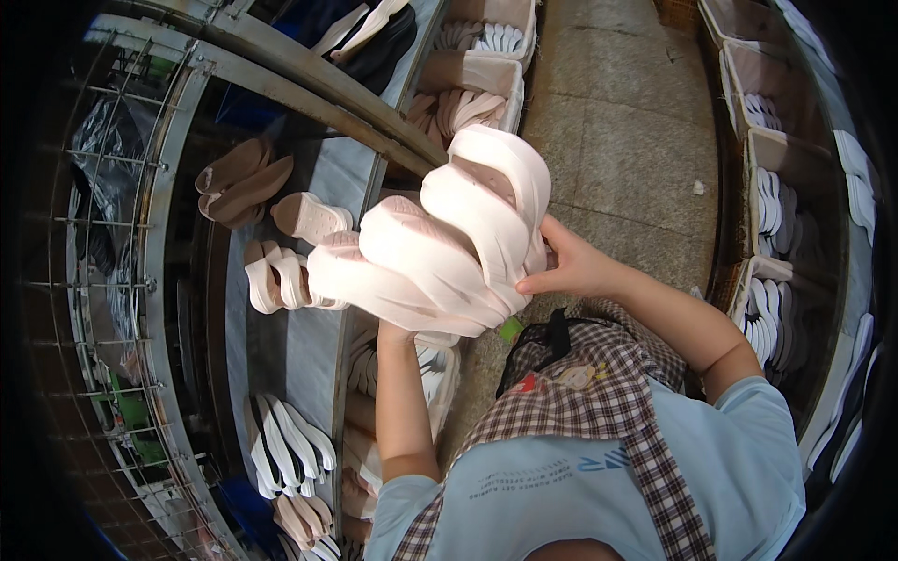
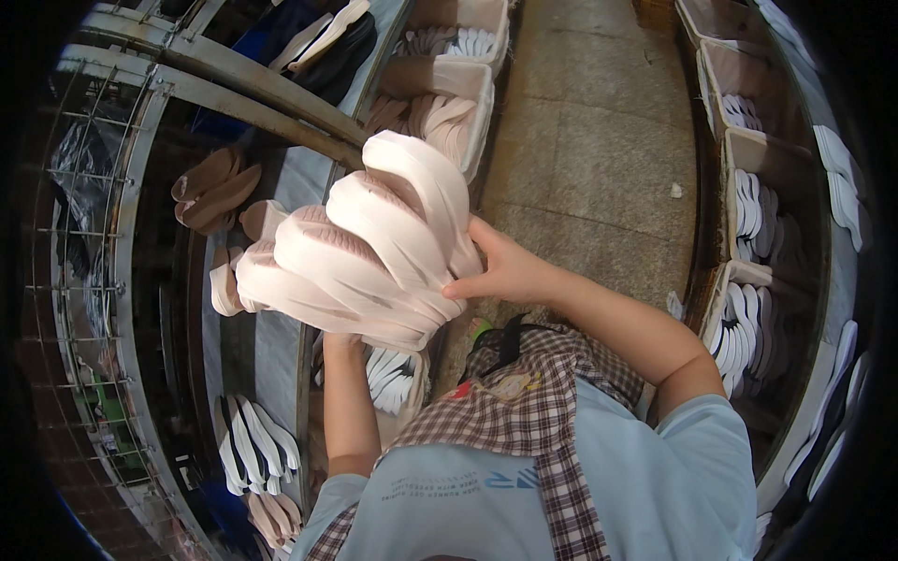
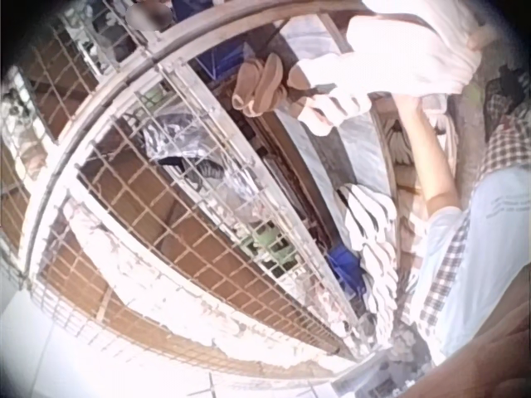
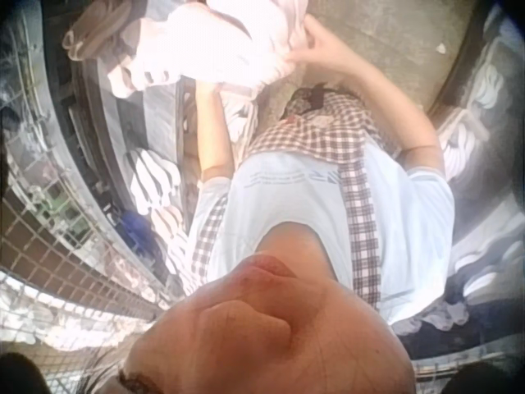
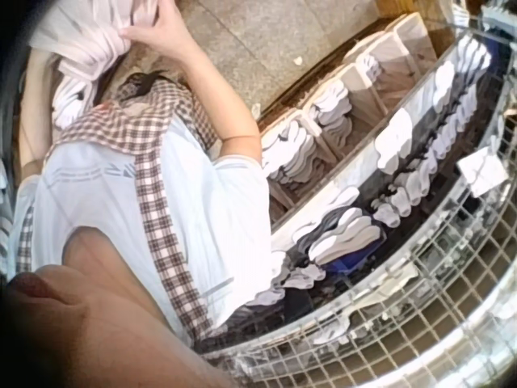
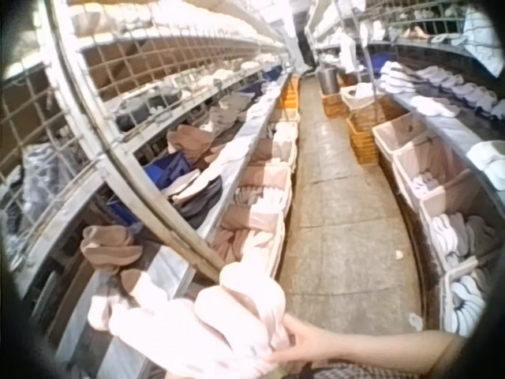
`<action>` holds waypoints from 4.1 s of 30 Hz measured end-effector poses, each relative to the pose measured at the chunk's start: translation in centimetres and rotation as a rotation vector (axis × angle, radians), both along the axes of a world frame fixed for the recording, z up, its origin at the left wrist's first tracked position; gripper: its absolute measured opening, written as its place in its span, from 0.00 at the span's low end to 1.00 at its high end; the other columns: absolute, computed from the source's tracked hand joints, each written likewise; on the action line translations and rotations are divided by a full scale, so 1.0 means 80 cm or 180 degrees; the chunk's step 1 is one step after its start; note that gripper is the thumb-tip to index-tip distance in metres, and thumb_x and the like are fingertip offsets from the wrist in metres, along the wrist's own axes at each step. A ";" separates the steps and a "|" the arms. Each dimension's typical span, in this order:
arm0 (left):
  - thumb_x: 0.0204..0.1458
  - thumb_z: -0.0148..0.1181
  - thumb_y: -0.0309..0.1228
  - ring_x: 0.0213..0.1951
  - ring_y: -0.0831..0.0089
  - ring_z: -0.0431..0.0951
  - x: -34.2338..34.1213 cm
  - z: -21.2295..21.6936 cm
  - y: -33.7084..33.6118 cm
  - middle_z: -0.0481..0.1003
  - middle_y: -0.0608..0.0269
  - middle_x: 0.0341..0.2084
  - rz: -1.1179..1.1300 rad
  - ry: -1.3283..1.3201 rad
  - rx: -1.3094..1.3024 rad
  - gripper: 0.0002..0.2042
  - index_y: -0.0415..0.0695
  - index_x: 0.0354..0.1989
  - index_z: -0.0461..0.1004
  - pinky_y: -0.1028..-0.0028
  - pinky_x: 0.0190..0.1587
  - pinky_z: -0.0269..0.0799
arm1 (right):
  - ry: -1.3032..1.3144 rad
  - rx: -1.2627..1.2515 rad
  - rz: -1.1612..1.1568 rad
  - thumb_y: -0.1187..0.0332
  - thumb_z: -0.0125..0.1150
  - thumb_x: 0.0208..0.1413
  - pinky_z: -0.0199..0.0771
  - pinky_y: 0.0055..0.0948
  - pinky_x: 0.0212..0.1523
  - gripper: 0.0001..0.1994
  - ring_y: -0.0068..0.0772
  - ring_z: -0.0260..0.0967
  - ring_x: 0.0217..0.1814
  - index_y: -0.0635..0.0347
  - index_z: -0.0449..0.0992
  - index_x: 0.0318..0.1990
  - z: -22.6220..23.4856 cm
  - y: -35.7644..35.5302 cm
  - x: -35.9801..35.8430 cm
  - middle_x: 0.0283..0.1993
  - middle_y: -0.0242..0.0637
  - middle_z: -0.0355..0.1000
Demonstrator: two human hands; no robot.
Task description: The person picks up white and beige slippers from a shelf, turns them over to view the soles, and places them back. They repeat this process for several pairs, occasionally using a small brush to clean the sole of one slipper.
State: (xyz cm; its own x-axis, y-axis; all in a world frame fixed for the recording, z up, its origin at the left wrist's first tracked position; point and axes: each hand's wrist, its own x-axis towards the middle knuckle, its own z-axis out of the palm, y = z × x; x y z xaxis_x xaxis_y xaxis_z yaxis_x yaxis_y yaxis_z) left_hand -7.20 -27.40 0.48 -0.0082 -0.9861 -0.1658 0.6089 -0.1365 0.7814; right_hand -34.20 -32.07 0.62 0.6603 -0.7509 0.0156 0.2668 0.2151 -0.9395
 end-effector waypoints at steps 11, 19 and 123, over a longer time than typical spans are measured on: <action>0.56 0.53 0.38 0.50 0.57 0.69 0.002 0.000 -0.006 0.64 0.51 0.53 0.0020 0.0078 -0.0028 0.26 0.39 0.60 0.57 0.60 0.49 0.72 | 0.0172 -0.0585 -0.0193 0.64 0.70 0.41 0.51 0.35 0.64 0.43 0.37 0.50 0.66 0.63 0.51 0.64 -0.012 -0.005 -0.005 0.62 0.45 0.55; 0.56 0.53 0.38 0.50 0.57 0.68 -0.047 -0.013 0.018 0.64 0.51 0.53 -0.0172 0.0615 0.0187 0.26 0.39 0.60 0.57 0.60 0.48 0.73 | 0.0293 -0.3378 -0.1135 0.73 0.61 0.47 0.53 0.40 0.65 0.33 0.44 0.54 0.67 0.56 0.57 0.63 -0.013 -0.045 -0.003 0.66 0.39 0.56; 0.42 0.68 0.23 0.53 0.73 0.67 0.000 0.003 0.045 0.66 0.62 0.54 0.0100 -0.1352 0.0218 0.36 0.40 0.61 0.56 0.70 0.56 0.62 | -0.0528 0.0037 0.0278 0.61 0.70 0.42 0.41 0.35 0.68 0.49 0.36 0.42 0.71 0.64 0.42 0.67 -0.073 0.016 0.061 0.67 0.44 0.47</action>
